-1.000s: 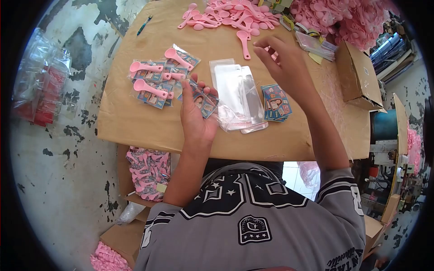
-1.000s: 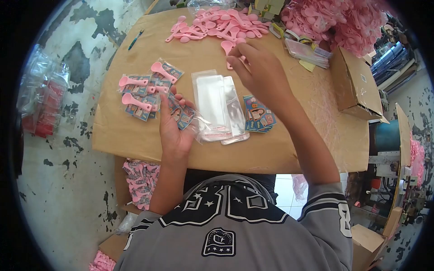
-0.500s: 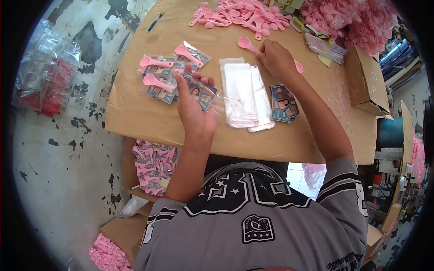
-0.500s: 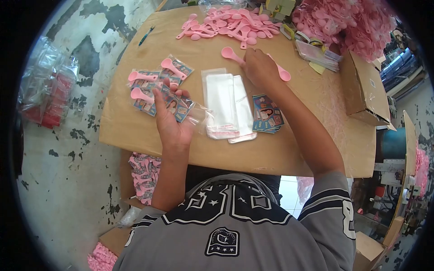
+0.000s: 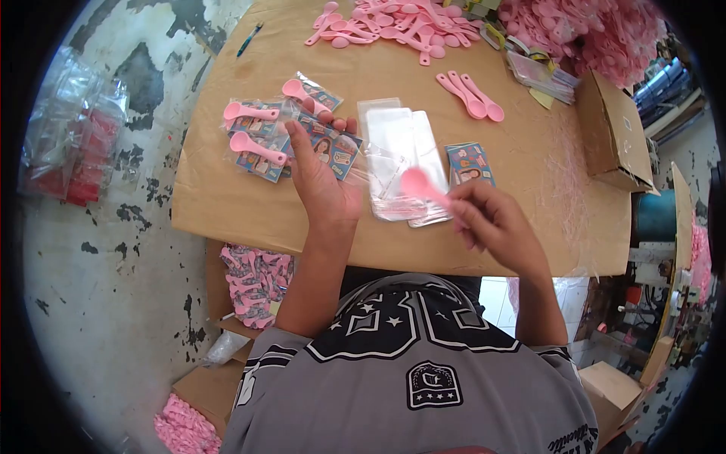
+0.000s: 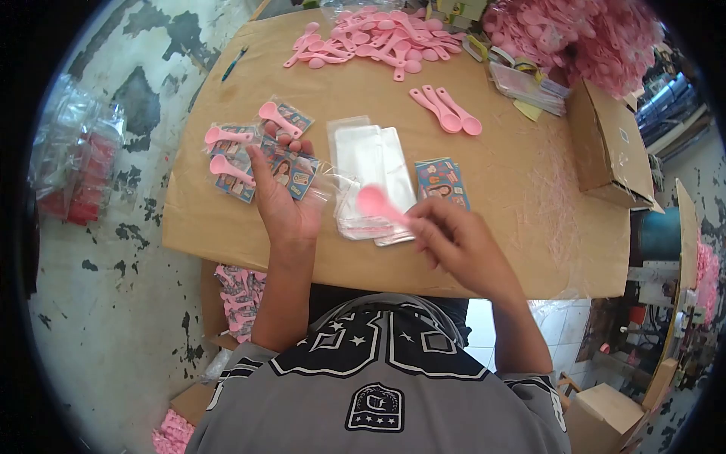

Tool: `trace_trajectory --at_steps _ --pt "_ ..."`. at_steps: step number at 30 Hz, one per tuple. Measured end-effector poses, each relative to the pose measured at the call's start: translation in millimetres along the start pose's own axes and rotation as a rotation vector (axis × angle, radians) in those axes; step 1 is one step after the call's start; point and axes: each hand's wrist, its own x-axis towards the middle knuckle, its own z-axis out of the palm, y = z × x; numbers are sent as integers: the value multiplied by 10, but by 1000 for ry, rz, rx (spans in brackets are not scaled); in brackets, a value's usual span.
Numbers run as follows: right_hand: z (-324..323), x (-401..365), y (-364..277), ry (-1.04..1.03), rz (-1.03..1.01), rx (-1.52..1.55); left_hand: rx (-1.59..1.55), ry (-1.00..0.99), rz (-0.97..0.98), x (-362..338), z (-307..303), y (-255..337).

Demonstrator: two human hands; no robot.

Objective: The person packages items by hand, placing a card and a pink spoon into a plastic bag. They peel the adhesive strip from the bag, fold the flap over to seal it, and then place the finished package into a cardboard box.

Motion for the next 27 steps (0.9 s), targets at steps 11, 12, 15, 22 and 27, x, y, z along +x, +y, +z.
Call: trace_trajectory --at_steps 11,12,15,22,27 --pt "310 36 134 12 -180 276 122 -142 -105 -284 164 -127" --pt "302 39 104 -9 -168 333 134 -126 -123 -314 185 -135" --pt "313 85 123 32 -154 381 89 -121 -217 -390 199 -181" --pt "522 269 343 273 -331 259 61 -141 -375 -533 270 -283" --pt "505 321 432 301 -340 302 0 -191 -481 -514 242 -339"
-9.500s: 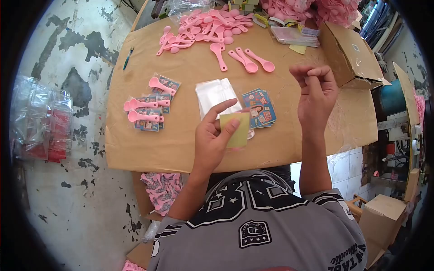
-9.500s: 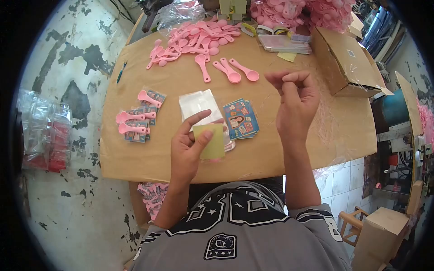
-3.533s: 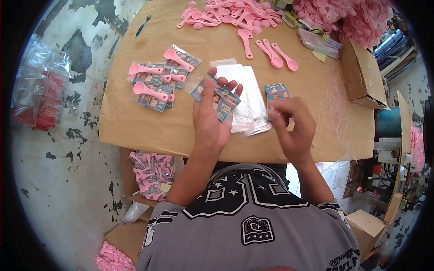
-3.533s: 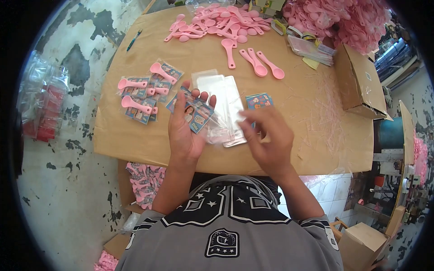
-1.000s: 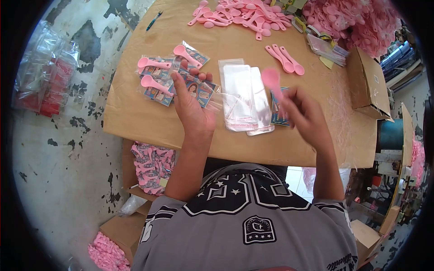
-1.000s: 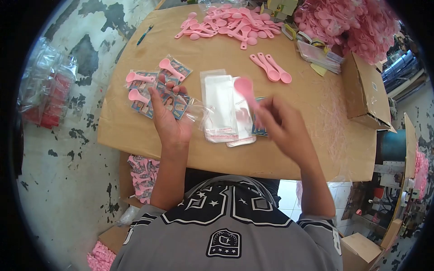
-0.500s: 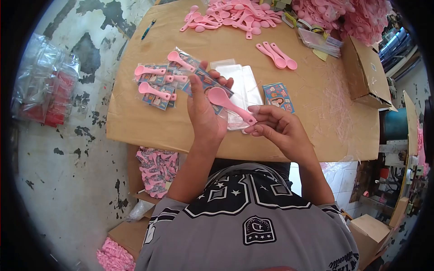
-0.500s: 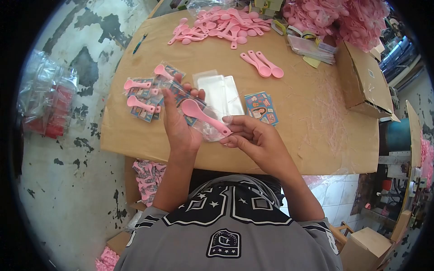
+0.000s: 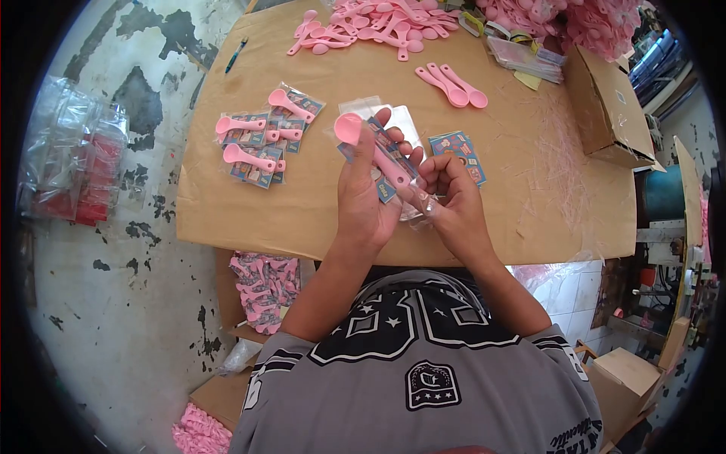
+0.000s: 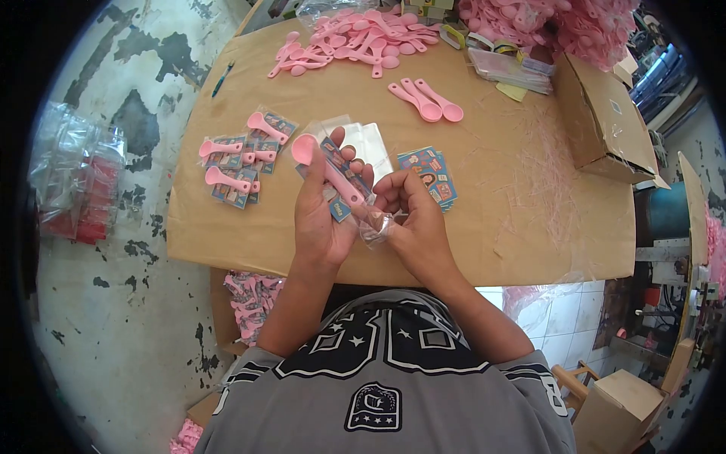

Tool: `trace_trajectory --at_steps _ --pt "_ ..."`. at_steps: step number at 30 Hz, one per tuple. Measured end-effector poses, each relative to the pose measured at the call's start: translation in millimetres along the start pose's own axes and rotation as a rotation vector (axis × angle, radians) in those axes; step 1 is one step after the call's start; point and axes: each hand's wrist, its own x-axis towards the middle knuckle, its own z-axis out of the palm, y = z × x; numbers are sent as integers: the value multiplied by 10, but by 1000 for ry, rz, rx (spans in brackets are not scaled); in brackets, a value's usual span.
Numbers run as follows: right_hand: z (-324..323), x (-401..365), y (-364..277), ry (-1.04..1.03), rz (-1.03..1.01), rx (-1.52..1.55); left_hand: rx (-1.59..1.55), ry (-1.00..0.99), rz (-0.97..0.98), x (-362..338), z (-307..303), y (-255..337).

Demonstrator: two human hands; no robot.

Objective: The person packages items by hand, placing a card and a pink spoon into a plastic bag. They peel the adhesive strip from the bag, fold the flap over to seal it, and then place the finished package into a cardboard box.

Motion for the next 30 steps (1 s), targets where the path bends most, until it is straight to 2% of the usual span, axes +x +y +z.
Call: trace_trajectory --at_steps 5,9,12,13,16,17,20,24,27,30 --pt "40 24 10 65 -53 -120 -10 -38 -53 43 -126 15" --pt "-11 29 -123 121 -637 -599 -16 2 -95 80 -154 105" --pt "-199 3 -270 -80 -855 -806 -39 38 -114 127 -184 200" --pt "-229 -20 -327 -110 -810 -720 -44 53 -122 136 -196 236" --pt "-380 6 -347 34 -668 -573 -68 -17 -140 144 -225 326" --pt "-389 55 -375 73 -638 -665 -70 -21 -156 141 -206 322" --pt "-329 194 -412 -5 -749 -1009 -69 -40 -218 115 -122 277" --pt "-205 254 -348 -151 -797 -971 -69 -68 -336 25 -41 151" --pt "-208 289 -431 -157 -752 -722 -59 -55 -407 28 -58 126" --pt "-272 229 -486 -102 -540 -414 106 -4 -289 27 -90 208"
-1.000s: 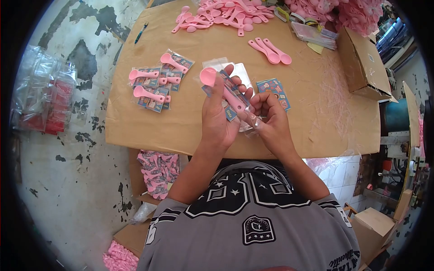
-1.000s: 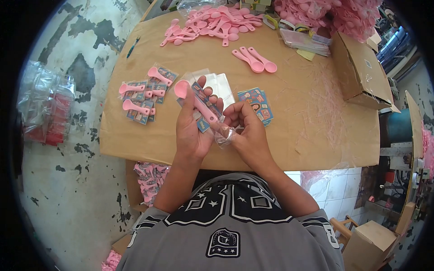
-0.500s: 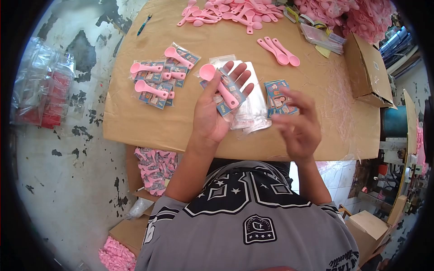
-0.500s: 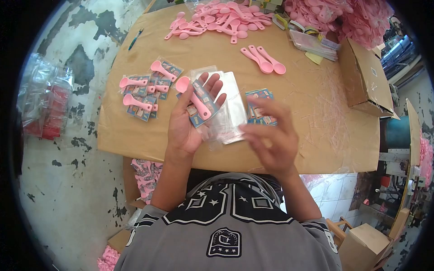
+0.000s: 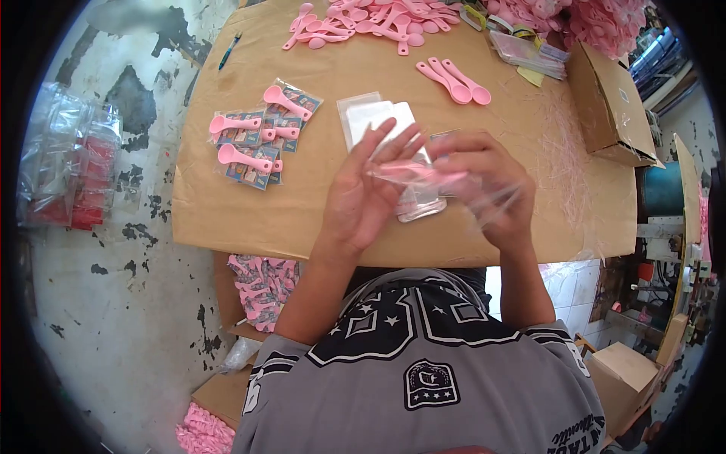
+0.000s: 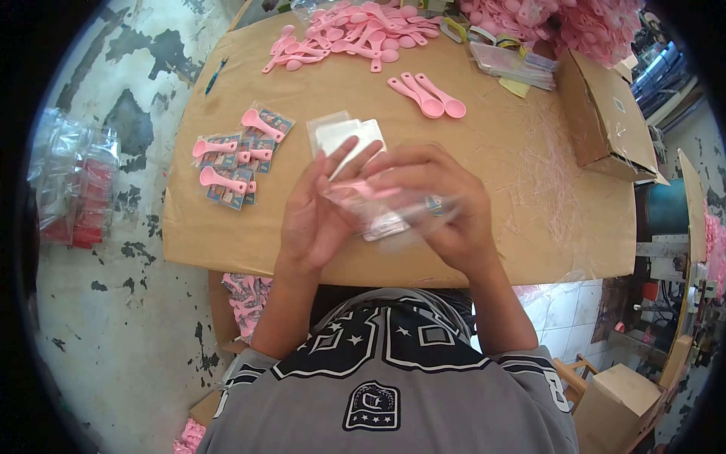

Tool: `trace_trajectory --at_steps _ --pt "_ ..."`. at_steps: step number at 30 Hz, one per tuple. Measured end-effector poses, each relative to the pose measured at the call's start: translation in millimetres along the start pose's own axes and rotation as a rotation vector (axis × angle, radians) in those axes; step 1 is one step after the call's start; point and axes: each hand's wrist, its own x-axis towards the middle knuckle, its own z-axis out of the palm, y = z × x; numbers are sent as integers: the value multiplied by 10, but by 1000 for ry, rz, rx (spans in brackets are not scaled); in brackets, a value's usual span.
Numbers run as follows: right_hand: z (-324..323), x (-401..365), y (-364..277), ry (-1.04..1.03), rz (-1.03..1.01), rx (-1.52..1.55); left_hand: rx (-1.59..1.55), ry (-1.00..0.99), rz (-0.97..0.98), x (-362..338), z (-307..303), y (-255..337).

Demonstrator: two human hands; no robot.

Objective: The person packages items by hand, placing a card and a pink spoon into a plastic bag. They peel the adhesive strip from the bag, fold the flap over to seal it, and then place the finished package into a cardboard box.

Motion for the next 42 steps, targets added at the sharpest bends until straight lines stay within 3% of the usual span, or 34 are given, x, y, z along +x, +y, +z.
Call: trace_trajectory --at_steps 2,3,5,8,10,13,16,22,27,33,36,40,42 --pt "-54 -59 -38 84 180 192 214 -94 73 -4 -23 38" --pt "-96 5 -31 14 162 57 331 -153 92 -29 -13 63" --pt "-68 -31 -79 3 349 104 484 -223 153 -82 64 40" --pt "24 -90 -6 19 490 222 689 -170 73 -106 58 31" --pt "47 -122 -12 20 577 272 603 -78 87 -113 68 -10" --pt "113 -133 24 290 390 -41 676 -26 159 -128 56 -59" --pt "54 -70 158 297 -93 -511 772 25 250 -214 154 -103" --pt "190 52 72 208 -220 -668 983 32 281 -305 169 -169" --pt "209 56 93 214 -220 -625 1243 31 327 -326 148 -137" --pt "140 18 153 245 -158 -526 1340 -52 368 -334 204 -157" --pt "62 28 114 288 -60 -422 1418 -66 265 -345 258 -105" --pt "-169 50 282 494 18 -255 1130 -101 197 -282 105 -160" --pt "-276 93 296 589 90 148 906 -95 200 -269 83 -171"
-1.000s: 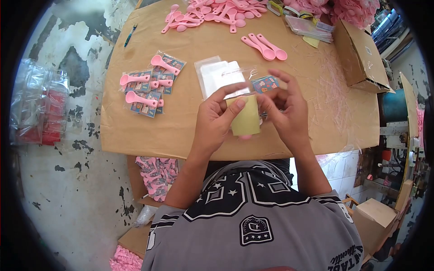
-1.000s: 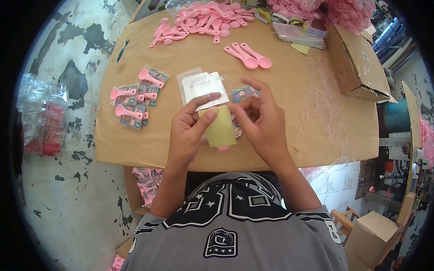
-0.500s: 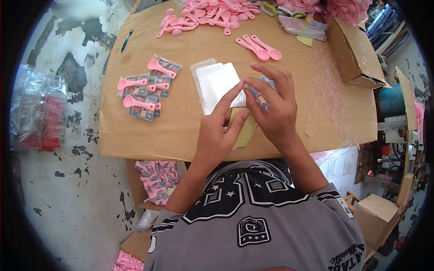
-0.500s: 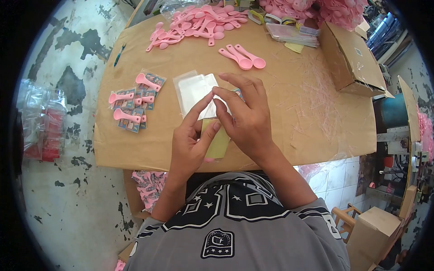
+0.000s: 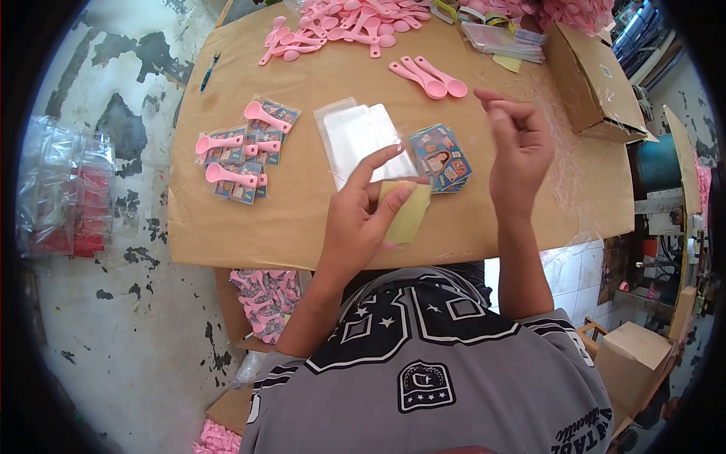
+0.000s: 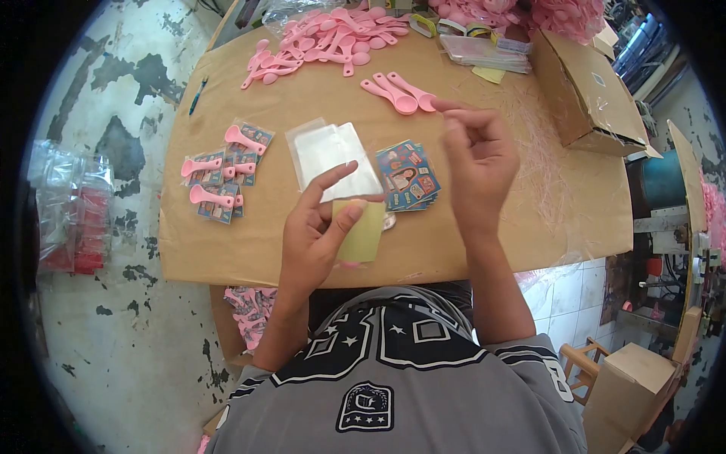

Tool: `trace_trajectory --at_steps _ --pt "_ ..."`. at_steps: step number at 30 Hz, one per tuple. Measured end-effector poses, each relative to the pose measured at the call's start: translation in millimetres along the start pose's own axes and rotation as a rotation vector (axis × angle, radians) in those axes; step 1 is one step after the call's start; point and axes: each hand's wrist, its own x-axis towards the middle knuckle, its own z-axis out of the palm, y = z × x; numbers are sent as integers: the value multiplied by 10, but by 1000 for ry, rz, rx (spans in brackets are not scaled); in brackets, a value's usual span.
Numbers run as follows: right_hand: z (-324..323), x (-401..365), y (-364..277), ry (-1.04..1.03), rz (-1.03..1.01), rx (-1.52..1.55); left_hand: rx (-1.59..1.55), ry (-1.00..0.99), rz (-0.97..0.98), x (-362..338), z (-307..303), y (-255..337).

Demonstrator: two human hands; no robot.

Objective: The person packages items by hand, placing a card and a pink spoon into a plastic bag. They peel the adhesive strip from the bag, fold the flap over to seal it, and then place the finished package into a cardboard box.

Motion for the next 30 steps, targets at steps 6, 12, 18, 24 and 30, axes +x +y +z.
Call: trace_trajectory --at_steps 6,12,18,24,30 --pt "-298 -94 -40 -239 251 296 -173 154 -25 -10 -47 120" --pt "117 -375 -216 -562 485 33 -160 182 141 25 -120 -50" --pt "180 -381 -162 -571 557 65 -234 152 87 -1 -193 6" --pt "156 -369 -205 -490 656 182 -198 185 50 -15 -205 7" --pt "71 -402 -153 -498 603 278 -83 146 232 -24 -221 -60"
